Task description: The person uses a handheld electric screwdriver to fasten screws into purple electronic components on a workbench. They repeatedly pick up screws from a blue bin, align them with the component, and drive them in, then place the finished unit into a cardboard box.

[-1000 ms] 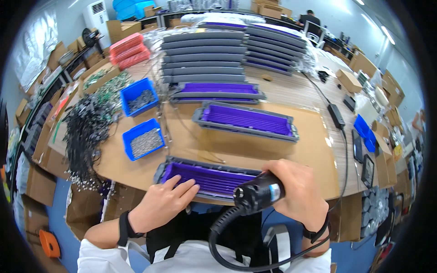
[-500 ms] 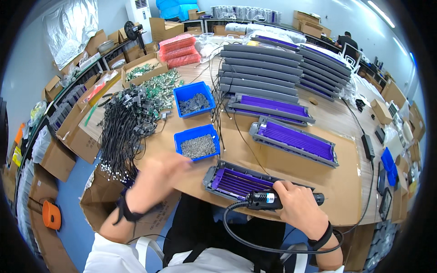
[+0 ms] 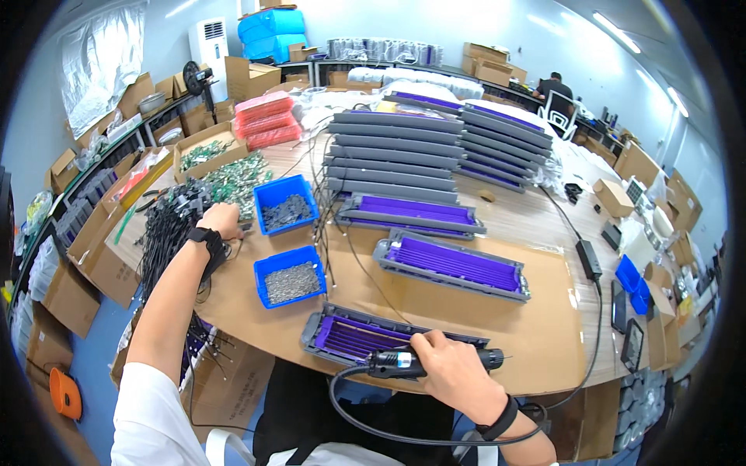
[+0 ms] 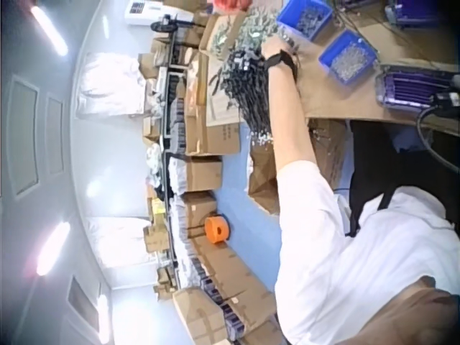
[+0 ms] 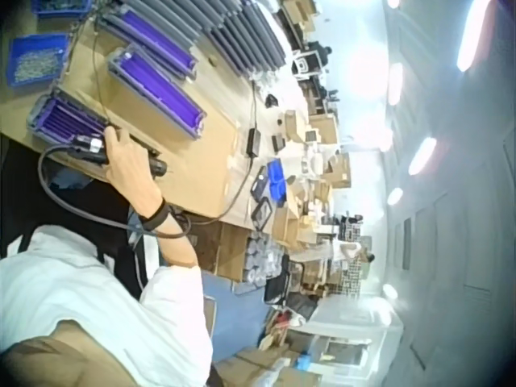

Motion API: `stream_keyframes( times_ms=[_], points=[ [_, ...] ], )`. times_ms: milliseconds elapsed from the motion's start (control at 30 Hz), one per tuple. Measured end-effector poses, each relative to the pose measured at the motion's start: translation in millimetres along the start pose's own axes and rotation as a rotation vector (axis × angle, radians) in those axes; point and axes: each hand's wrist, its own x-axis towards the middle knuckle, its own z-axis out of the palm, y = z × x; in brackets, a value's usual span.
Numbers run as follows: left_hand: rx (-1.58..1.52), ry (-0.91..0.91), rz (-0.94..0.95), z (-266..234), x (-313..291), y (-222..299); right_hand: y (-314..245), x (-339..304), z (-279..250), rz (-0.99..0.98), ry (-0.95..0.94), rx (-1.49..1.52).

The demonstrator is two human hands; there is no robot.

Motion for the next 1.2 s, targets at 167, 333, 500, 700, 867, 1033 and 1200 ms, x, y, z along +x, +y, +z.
stream_keyframes(
  times_ms=[167, 333, 500, 700, 867, 1033, 1200],
  points=[
    [0.09, 0.094, 0.01, 25, 6, -13, 2, -1, 1, -0.019, 0.002, -0.006],
    [-0.105, 0.229, 0.245, 8, -1, -16, 5, -3, 0, -0.007, 0.011, 0.007],
    [-0.454, 0.295, 0.357, -18, -43, -11, 5, 0, 5, -0.031, 0.043, 0.022],
    [-0.956, 0.424, 0.25, -66, -108, -8, 1, 0, 4, 0.012, 0.01, -0.007],
    [-1.176, 0.793, 0.344, -120, -173, 0, 5, -3, 5, 0.031, 0.025, 0.003],
    [-1.4, 1.017, 0.483, -138, -210, -27, 2, -3, 10, 0.018, 0.032, 0.003],
    [-1.534, 0.783, 0.573, -111, -196, -20, 3, -7, 7, 0.007, 0.059, -0.014]
  ],
)
